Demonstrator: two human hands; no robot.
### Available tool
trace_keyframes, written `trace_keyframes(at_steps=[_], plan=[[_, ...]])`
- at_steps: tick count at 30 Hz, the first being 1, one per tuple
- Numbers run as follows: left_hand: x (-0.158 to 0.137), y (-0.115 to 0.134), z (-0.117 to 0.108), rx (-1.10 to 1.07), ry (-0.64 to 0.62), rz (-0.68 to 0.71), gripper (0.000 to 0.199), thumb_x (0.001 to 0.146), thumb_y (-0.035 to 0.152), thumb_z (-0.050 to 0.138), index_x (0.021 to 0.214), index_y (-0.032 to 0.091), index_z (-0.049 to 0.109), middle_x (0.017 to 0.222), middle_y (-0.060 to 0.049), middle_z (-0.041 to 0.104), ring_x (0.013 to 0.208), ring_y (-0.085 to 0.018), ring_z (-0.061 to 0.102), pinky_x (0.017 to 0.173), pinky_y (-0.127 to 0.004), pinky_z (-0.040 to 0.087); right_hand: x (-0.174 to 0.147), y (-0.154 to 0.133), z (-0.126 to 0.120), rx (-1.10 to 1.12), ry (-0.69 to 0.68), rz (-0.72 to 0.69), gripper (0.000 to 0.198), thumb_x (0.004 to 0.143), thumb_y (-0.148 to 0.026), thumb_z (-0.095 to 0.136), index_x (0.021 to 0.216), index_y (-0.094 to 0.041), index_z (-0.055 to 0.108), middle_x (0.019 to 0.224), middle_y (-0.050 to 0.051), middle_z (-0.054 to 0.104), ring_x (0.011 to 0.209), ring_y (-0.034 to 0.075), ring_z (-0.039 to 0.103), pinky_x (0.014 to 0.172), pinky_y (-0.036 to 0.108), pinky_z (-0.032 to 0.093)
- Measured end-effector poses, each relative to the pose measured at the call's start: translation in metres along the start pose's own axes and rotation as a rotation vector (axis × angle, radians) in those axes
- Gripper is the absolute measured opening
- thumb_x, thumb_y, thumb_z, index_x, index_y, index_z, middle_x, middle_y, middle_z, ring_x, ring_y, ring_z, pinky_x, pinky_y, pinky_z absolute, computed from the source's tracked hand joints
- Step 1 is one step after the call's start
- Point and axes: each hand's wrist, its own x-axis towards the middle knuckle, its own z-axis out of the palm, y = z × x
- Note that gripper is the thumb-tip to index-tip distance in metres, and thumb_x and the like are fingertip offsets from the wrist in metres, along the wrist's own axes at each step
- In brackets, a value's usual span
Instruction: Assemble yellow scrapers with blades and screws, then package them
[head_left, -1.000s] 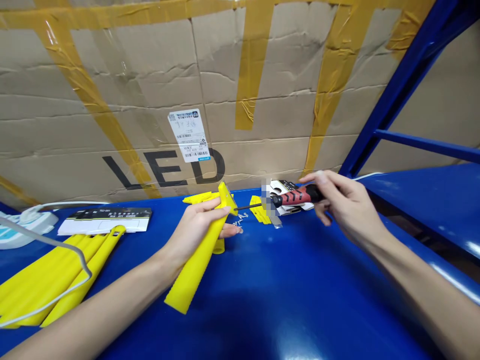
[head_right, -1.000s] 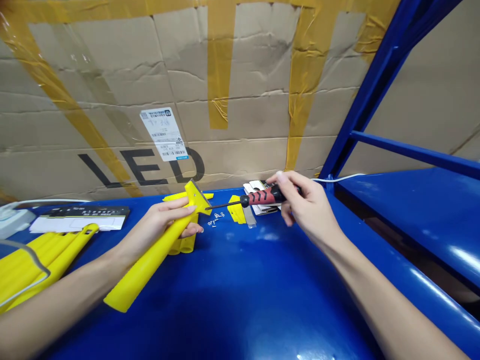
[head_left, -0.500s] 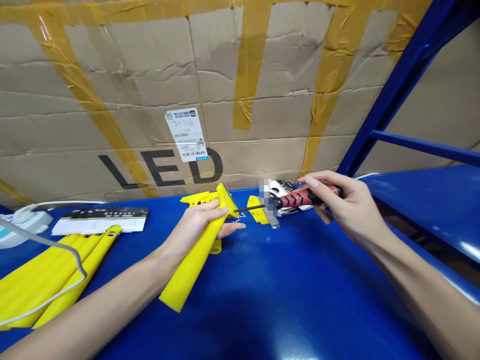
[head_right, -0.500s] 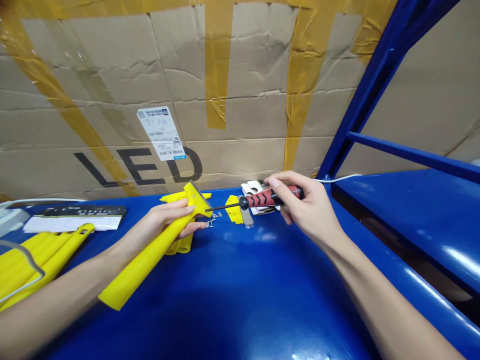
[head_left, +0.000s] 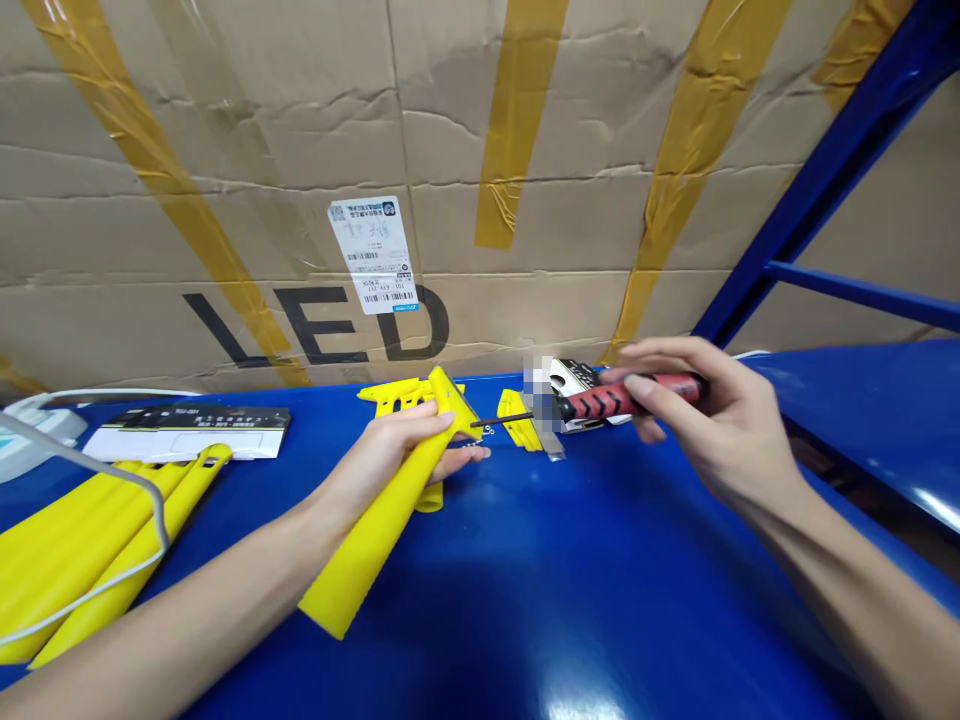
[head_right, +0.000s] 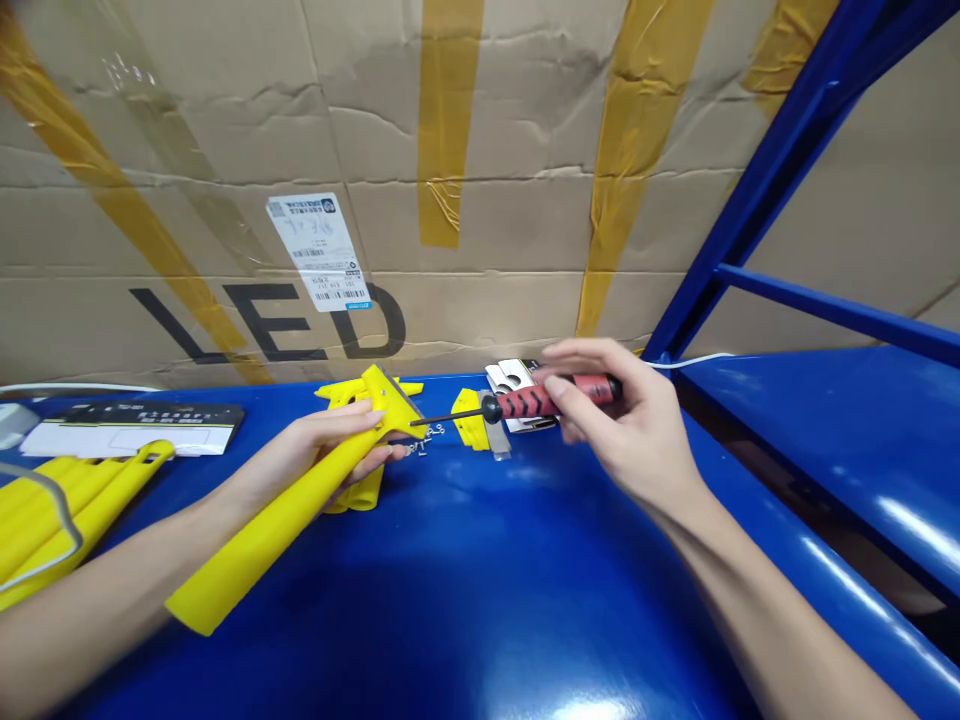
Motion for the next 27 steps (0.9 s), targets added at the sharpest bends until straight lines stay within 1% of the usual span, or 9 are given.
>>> trace_keyframes(at_steps=[2,6,9,10,14,17,20,22,27], plan=[[0.002,0.001,0.000,-0.032,0.000,-0.036,0.015,0.087,0.009,0.064,0.102,0.010,0.065,0.083,-0.011,0.076,0.059,-0.017,0.074,0.051,-0.015,0.058,0.000,-0.001,-0.001,0.068,-0.038,-0.040,0.039,0.079,-0.035,0.078,0.113,-0.031,0.061,0.115,0.005,0.072,0.072,0.020,0.069,0.057,0.033,0.052],[0.001,0.006,0.006,-0.072,0.080,-0.160,0.025,0.094,0.010,0.055,0.118,0.006,0.058,0.078,-0.015,0.075,0.049,-0.016,0.071,0.043,-0.015,0.055,-0.001,-0.001,-0.003,-0.044,0.008,0.017,0.020,0.085,-0.040,0.072,0.095,-0.026,0.064,0.097,0.006,0.074,0.056,0.016,0.063,0.046,0.030,0.046],[-0.003,0.008,0.011,-0.075,0.108,-0.189,0.030,0.095,0.010,0.053,0.125,0.006,0.054,0.078,-0.016,0.074,0.054,-0.018,0.073,0.046,-0.015,0.056,0.001,0.000,-0.004,-0.005,0.002,-0.080,0.032,0.078,-0.036,0.079,0.106,-0.029,0.065,0.116,0.006,0.071,0.087,0.024,0.070,0.068,0.036,0.056],[-0.004,0.008,0.012,-0.076,0.101,-0.185,0.030,0.095,0.009,0.053,0.125,0.007,0.054,0.080,-0.016,0.074,0.056,-0.018,0.074,0.047,-0.015,0.057,0.001,0.000,-0.004,0.000,-0.004,-0.080,0.034,0.078,-0.036,0.079,0.108,-0.029,0.065,0.117,0.006,0.070,0.087,0.024,0.070,0.070,0.038,0.057],[0.000,0.001,0.006,-0.089,0.004,-0.172,0.032,0.091,0.010,0.060,0.123,0.010,0.056,0.093,-0.017,0.076,0.068,-0.020,0.077,0.052,-0.016,0.060,0.002,-0.001,-0.004,-0.119,0.053,0.017,0.025,0.078,-0.038,0.080,0.098,-0.027,0.068,0.079,0.002,0.069,0.045,0.014,0.055,0.045,0.032,0.046],[0.005,-0.003,0.002,-0.081,-0.040,-0.168,0.032,0.089,0.012,0.064,0.121,0.007,0.059,0.099,-0.020,0.076,0.077,-0.023,0.078,0.056,-0.017,0.061,0.004,-0.004,-0.002,-0.032,0.119,0.031,0.023,0.076,-0.034,0.083,0.092,-0.027,0.068,0.073,0.001,0.067,0.047,0.015,0.056,0.045,0.032,0.045],[0.004,-0.003,0.001,-0.078,-0.060,-0.175,0.033,0.090,0.012,0.061,0.122,0.004,0.060,0.101,-0.023,0.076,0.081,-0.024,0.078,0.061,-0.018,0.062,0.007,-0.003,0.000,0.196,0.234,0.104,0.020,0.076,-0.031,0.082,0.081,-0.026,0.063,0.073,0.002,0.069,0.049,0.014,0.056,0.044,0.030,0.041],[0.003,-0.001,0.002,-0.079,-0.063,-0.197,0.031,0.092,0.013,0.059,0.122,0.003,0.061,0.100,-0.022,0.076,0.080,-0.023,0.078,0.060,-0.017,0.062,0.009,0.001,0.001,0.309,0.236,0.174,0.021,0.076,-0.031,0.081,0.079,-0.025,0.061,0.073,0.001,0.069,0.046,0.012,0.053,0.042,0.028,0.038],[-0.002,0.005,0.005,-0.062,-0.039,-0.175,0.035,0.092,0.013,0.061,0.125,0.006,0.059,0.096,-0.019,0.077,0.071,-0.021,0.077,0.052,-0.015,0.058,0.009,0.010,0.006,0.276,0.207,0.245,0.022,0.075,-0.031,0.082,0.081,-0.024,0.061,0.069,0.000,0.066,0.047,0.013,0.055,0.044,0.029,0.039]])
